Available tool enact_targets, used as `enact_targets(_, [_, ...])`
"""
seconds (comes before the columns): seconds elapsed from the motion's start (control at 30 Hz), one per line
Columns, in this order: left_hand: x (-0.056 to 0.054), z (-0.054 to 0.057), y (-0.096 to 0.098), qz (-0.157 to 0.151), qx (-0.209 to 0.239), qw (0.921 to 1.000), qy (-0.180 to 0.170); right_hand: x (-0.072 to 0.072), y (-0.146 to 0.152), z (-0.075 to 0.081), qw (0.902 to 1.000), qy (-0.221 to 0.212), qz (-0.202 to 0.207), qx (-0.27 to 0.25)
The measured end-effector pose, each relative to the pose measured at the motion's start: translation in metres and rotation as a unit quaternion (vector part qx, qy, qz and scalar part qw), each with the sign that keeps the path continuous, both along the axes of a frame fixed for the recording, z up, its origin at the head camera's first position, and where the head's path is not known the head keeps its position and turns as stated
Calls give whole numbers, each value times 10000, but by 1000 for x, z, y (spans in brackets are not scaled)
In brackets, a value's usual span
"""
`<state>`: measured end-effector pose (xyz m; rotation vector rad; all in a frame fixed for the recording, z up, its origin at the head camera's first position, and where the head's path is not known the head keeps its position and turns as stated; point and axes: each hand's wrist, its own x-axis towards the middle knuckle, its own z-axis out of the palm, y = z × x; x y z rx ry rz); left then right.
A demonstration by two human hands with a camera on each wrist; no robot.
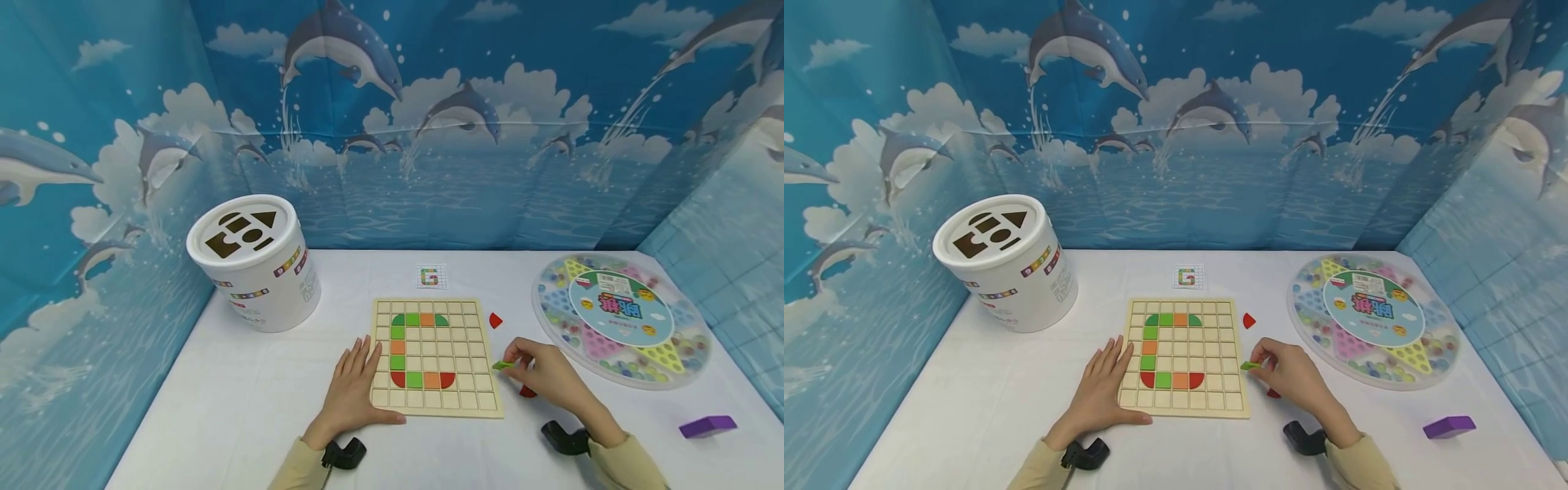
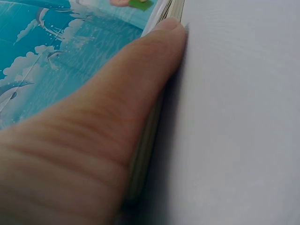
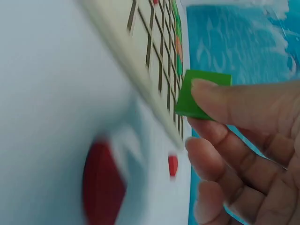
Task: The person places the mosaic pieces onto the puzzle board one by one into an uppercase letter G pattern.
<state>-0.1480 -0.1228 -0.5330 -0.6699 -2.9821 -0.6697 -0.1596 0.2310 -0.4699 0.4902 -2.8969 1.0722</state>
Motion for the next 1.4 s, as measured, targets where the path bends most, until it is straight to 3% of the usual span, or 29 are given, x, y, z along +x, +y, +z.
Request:
enact_targets(0.3, [0,0,-1,-9,1,10000,40,-17,-46,-3,9992,223,305,98])
enact_targets(0.6, [1,0,-1,34,-39,10000,39,-23,-70,-4,9988,207,433,-86])
enact_targets(1.03, [1,1,1,61,-35,10000,-1,-28,-77,-8,9981,37,573,216])
enact_targets(1.23, [1,1,1,24,-45,10000,66,-27,-78,-9,9985,-34,415,368])
enact_targets(1.4, [1,1,0,-3,-34,9999,139,-24,-77,-9,9971,15,546,521])
